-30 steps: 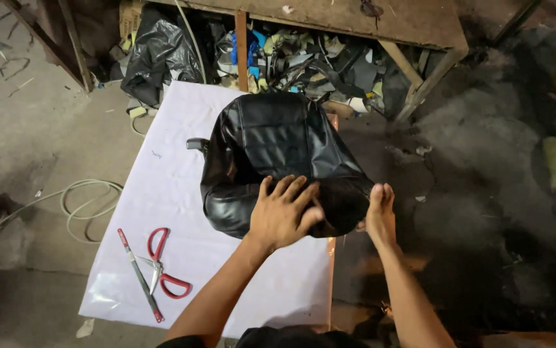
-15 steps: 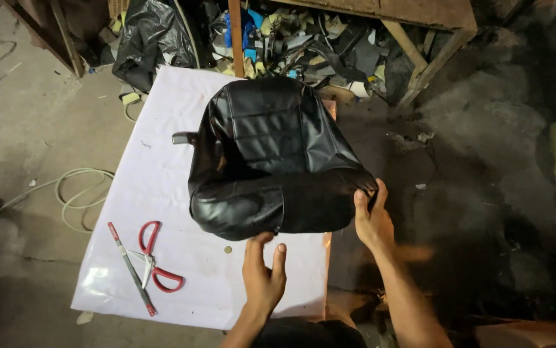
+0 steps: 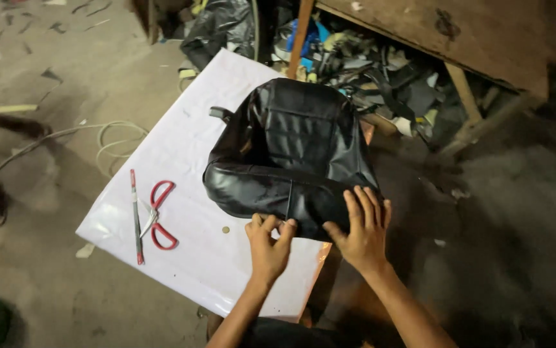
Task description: Fitting and securing a black vinyl seat cover onto a foam-padded seat frame by pulling and tucking the edges.
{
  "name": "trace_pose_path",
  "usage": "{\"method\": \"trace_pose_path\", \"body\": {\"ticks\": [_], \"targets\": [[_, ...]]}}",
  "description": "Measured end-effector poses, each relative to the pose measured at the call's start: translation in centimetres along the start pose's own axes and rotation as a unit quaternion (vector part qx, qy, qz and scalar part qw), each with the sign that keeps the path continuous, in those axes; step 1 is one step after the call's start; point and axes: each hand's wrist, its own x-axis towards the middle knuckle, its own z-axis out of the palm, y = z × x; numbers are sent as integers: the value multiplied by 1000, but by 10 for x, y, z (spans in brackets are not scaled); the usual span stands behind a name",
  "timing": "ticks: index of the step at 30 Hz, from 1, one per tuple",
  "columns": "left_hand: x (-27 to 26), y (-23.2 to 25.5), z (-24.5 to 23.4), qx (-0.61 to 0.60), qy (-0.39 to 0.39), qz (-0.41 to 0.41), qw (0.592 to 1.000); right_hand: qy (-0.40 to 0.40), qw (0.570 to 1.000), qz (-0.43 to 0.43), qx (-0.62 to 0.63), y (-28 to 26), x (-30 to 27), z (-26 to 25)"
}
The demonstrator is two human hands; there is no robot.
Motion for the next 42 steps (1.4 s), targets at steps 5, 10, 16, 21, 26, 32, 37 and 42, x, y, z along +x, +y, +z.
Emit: {"method": "trace_pose_path", "body": {"ticks": [5, 10, 16, 21, 26, 32, 37, 42], "targets": [[0, 10, -20, -62, -24, -14, 998, -98, 993, -48, 42, -30, 32, -11], [3, -9, -38, -55, -30, 17, 998, -113, 976, -120, 140, -60, 57, -4], [25, -137, -104, 28, 145, -132, 980, -25, 973, -75, 215, -63, 54, 26], [79, -252, -147, 276, 148, -260, 913, -4, 982, 22, 186, -96, 66, 32], [90, -281, -141, 326, 189, -266, 887, 5, 985, 29, 173, -97, 66, 34], [84, -222, -166, 296, 56, -425, 853, 18, 980, 40, 194, -97, 70, 28], [66, -222, -178, 293, 18, -470, 832, 13, 968, 67, 240, -97, 68, 25], [31, -266, -179, 182, 182, -384, 887, -5, 966, 80, 246, -95, 68, 29]]}}
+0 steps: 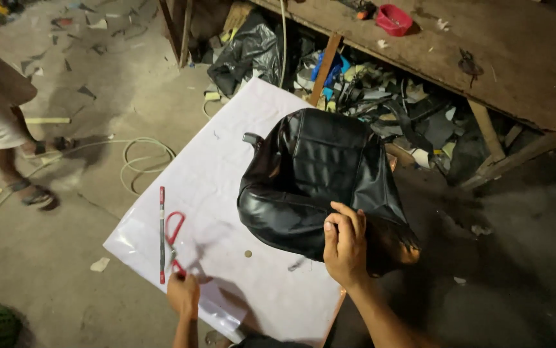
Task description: Fitting and securing a black vinyl seat cover onto a foam-padded seat frame by pulling and tucking the edges.
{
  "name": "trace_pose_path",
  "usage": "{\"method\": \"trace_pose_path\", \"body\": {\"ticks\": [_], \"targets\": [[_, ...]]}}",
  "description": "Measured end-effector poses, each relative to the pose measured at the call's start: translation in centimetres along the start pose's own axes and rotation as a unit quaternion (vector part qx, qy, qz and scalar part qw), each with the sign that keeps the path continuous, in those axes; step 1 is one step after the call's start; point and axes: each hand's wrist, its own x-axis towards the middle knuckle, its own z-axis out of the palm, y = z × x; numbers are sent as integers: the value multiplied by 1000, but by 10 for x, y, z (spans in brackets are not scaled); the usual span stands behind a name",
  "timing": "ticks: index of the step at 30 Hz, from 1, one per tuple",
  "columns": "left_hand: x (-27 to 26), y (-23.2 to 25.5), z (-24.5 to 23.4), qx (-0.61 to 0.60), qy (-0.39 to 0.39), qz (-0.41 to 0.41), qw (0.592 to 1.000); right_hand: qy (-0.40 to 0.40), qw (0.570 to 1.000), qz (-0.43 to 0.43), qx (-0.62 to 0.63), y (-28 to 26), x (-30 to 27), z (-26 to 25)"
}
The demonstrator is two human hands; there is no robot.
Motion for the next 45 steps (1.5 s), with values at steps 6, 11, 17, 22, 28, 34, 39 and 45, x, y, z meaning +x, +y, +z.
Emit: {"method": "trace_pose_path", "body": {"ticks": [6, 11, 17, 22, 28, 34, 39, 45], "targets": [[1, -2, -32, -145, 156, 129, 969, -71, 997, 30, 28, 9, 12, -5], [-27, 47, -75, -195, 122, 189, 954, -107, 986, 96, 85, 26, 15, -3], [-62, 82, -81, -117, 16, 168, 979, -140, 974, 127, 127, 33, 13, -1], [-110, 105, -76, -203, -171, 201, 943, -141, 969, 137, 151, 36, 11, 7], [-168, 130, -82, -141, -343, 205, 906, -123, 973, 128, 145, 37, 12, 9], [-194, 167, -81, 15, -200, 314, 928, -118, 972, 129, 156, 35, 13, 10], [-176, 183, -60, 237, 83, 518, 818, -117, 967, 139, 179, 31, 10, 9], [-191, 220, -63, 466, 67, 524, 710, -85, 969, 111, 206, 40, 4, 12]]}}
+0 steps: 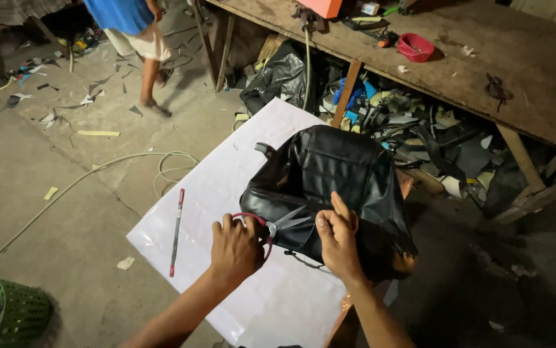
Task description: Fitting and securing a black vinyl seat cover onto a foam-padded seat frame by pulling and tucking the edges.
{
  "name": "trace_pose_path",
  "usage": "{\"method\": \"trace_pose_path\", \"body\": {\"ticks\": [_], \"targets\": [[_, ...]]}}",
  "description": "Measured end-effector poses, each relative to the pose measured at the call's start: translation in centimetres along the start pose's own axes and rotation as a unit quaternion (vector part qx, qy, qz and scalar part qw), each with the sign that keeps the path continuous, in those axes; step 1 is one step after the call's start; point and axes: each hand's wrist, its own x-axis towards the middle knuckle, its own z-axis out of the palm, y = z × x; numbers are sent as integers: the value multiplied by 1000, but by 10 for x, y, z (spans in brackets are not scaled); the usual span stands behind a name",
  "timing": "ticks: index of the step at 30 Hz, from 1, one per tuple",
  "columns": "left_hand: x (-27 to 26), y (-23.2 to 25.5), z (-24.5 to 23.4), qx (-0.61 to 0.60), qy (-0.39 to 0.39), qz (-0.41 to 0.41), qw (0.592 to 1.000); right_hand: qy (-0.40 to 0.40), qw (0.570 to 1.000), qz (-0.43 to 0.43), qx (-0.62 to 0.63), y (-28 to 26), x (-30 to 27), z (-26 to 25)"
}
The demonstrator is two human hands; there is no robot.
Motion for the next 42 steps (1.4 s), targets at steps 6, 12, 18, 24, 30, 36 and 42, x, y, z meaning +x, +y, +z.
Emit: {"method": "trace_pose_path", "body": {"ticks": [6, 12, 18, 24, 30, 36, 42], "targets": [[26, 33, -7, 76, -65, 12, 995, 9, 998, -31, -48, 4, -7, 6], [35, 51, -11, 100, -89, 40, 990, 7, 997, -66, -46, -16, -9, 2], [38, 37, 50, -77, 106, 23, 991, -14, 992, -126, -11, -27, -5, -11], [-17, -28, -13, -379, -46, -295, 876, -52, 991, -124, 6, -38, -6, -20], [-69, -11, 203, -417, -175, -419, 787, -125, 987, -87, -46, -42, -2, -34], [-50, 30, 187, -489, 14, -322, 810, -183, 969, -121, -117, -25, 0, -34], [-28, 111, 102, -822, 16, -179, 541, -199, 932, -216, -214, -22, 0, -31]]}}
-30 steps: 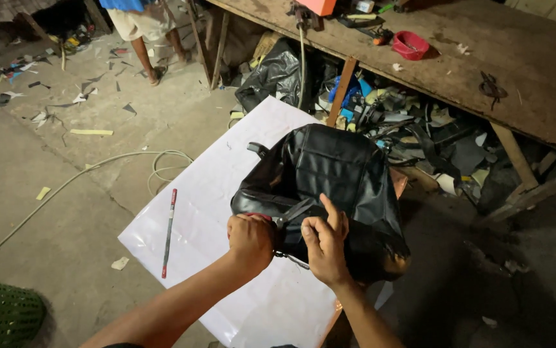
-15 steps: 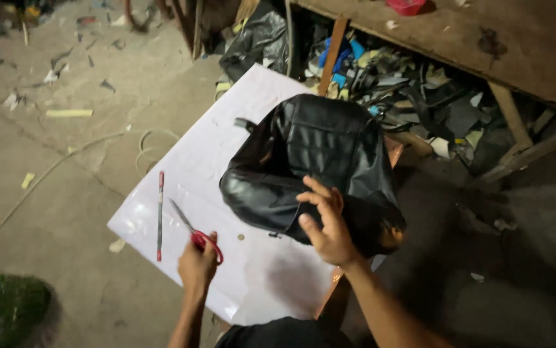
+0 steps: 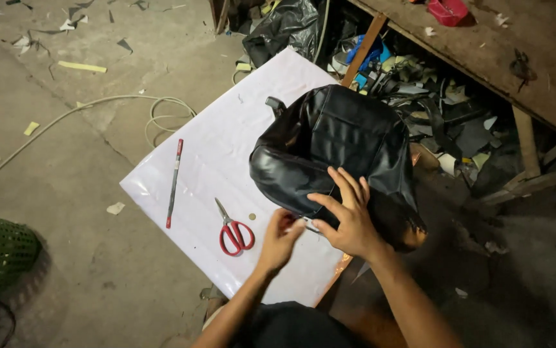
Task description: Fitting and securing a black vinyl seat cover onto a foam-padded seat frame by pulling and tucking the edges.
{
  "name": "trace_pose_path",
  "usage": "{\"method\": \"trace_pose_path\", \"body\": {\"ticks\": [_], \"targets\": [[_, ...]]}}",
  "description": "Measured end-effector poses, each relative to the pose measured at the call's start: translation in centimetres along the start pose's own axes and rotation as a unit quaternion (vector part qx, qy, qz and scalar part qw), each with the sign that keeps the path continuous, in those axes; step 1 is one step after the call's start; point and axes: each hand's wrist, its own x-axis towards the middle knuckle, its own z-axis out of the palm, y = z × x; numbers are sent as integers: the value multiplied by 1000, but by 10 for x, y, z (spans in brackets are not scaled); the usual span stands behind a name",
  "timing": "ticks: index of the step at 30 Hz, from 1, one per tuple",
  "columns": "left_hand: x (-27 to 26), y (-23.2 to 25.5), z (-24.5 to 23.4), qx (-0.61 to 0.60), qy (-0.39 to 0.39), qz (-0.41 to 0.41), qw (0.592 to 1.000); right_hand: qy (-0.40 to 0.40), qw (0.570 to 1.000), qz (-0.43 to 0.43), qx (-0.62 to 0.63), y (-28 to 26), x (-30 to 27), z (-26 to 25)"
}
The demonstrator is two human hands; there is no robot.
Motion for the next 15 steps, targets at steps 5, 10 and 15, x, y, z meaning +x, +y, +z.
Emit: {"method": "trace_pose_path", "body": {"ticks": [5, 10, 15], "targets": [[-18, 34, -1, 23, 27, -34, 999, -13, 993, -66, -96, -2, 3, -1], [-37, 70, -13, 94, -24, -6, 995, -4, 991, -87, -102, -2, 4, -1], [-44, 107, 20, -336, 0, 83, 938, -15, 970, -106, -219, -13, 6, 4]]}}
